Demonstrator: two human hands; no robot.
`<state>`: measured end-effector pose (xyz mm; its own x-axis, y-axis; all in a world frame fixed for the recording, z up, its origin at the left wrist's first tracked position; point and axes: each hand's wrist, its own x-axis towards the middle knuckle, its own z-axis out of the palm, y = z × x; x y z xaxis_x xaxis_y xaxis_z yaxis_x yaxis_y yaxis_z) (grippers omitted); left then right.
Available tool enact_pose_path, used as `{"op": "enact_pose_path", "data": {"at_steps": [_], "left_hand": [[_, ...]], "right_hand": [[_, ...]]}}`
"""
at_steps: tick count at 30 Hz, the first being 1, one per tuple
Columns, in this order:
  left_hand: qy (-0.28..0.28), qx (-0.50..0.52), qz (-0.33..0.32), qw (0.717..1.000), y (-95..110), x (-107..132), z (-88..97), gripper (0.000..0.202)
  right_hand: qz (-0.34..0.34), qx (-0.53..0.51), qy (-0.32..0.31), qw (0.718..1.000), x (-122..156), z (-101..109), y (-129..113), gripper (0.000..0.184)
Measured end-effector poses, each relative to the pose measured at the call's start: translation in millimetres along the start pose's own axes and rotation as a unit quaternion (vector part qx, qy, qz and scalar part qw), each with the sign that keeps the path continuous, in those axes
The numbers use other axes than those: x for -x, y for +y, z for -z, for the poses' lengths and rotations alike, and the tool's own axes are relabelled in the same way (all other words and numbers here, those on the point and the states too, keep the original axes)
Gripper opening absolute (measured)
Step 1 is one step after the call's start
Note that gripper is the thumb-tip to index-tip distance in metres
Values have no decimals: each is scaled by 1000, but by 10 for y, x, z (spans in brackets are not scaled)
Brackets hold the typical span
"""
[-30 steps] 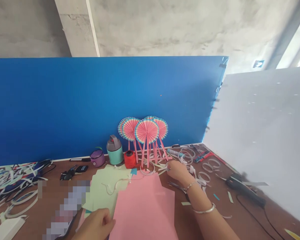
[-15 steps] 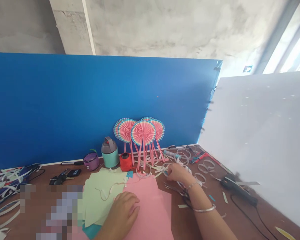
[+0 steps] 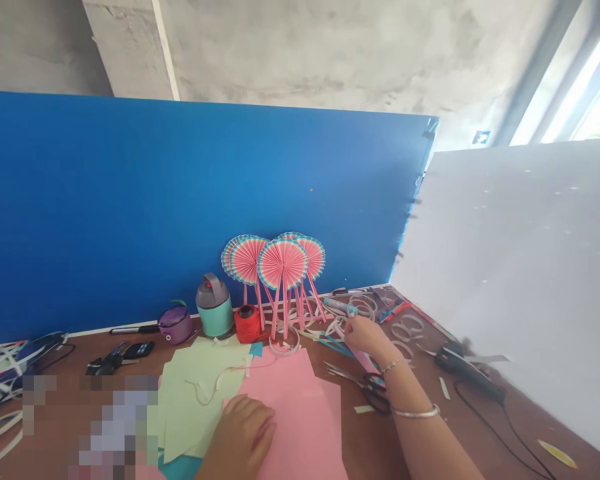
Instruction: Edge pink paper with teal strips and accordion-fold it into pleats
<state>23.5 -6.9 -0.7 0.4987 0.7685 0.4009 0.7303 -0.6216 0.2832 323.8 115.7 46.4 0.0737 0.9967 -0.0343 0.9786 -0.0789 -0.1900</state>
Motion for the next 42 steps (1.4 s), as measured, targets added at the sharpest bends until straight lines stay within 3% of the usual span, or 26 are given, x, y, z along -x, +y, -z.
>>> {"op": "enact_pose_path", "data": {"at_steps": [5, 16, 20, 23, 25, 28, 31, 33, 36, 42], "left_hand": [[-18, 5, 15, 1000, -2, 0, 0, 15], [-42, 13, 34, 998, 6, 16, -5, 18], [-42, 47, 50, 997, 12, 18, 5, 19], [-9, 112, 82, 990, 2, 15, 18, 18], [28, 171, 132, 976, -11, 5, 25, 18], [84, 256, 235, 934, -39, -29, 43, 25], [110, 315, 300, 894, -65, -74, 86, 28], [107, 337, 304, 885, -70, -101, 141, 23], [114, 344, 283, 888, -58, -132, 278, 22], [133, 256, 321, 902, -151, -133, 625, 23]], "right_hand": [[6, 27, 12, 1000, 8, -87, -144, 27], [64, 16, -9, 998, 62, -228, -370, 14], [100, -37, -32, 994, 101, -157, -408, 13], [155, -99, -57, 981, 215, -14, -519, 14], [206, -146, -73, 965, 345, 92, -655, 14], [309, -246, -106, 913, 584, 186, -911, 13], [359, -230, -85, 901, 785, 162, -1131, 13], [379, -226, -73, 894, 859, 111, -1221, 14], [379, -250, -73, 888, 874, 68, -1266, 15], [260, -318, -135, 901, 712, 99, -1145, 15]]}}
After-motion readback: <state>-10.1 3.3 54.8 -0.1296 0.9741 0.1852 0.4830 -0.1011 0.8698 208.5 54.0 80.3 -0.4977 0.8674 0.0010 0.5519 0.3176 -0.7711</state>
